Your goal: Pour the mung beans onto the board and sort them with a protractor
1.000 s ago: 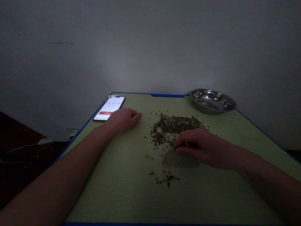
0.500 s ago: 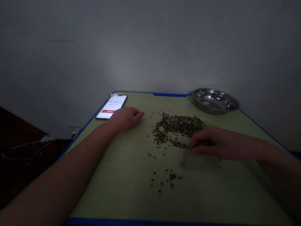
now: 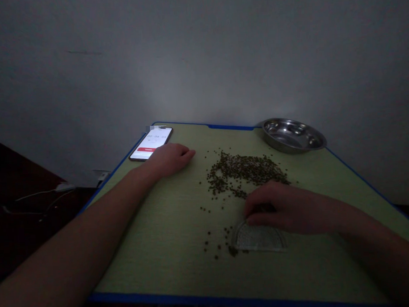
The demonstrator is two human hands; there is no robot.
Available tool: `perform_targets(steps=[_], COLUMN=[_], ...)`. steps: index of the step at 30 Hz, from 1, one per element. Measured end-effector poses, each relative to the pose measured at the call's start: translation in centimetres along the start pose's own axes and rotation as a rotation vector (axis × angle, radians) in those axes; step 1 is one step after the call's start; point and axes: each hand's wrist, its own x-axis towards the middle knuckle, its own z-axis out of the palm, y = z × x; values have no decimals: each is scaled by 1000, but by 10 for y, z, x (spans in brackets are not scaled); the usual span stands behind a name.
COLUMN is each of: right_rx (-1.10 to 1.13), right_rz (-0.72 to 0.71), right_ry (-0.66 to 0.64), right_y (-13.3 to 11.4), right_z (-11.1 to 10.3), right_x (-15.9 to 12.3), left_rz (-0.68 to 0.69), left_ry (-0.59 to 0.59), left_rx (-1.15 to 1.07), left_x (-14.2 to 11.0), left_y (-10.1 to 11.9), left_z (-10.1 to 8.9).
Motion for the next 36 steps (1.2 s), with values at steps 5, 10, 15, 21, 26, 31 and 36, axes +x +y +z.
perform_targets(steps=[5, 10, 15, 21, 26, 31, 36], right_rx=[7, -22, -49, -92, -80, -48, -26], right_rz=[-10, -8, -2, 25, 38, 62, 36], right_ry=[-35, -27, -58, -92, -127, -157, -171], right_y=[0, -2, -11, -19, -22, -30, -30], right_z=[0, 0, 2, 4, 4, 3, 2], right_x=[-3, -4, -7, -12, -15, -19, -20], left_rz=[4, 10, 2, 9, 4, 13, 10], left_ry=[1, 1, -5, 7, 11, 22, 24], left_rx=[-4, -17, -23, -14, -10, -9, -4], left_x=[0, 0, 0, 0, 0, 0, 1], left_y=[-1, -1, 0, -2, -1, -2, -2], left_z=[0, 0, 0, 0, 0, 0, 1])
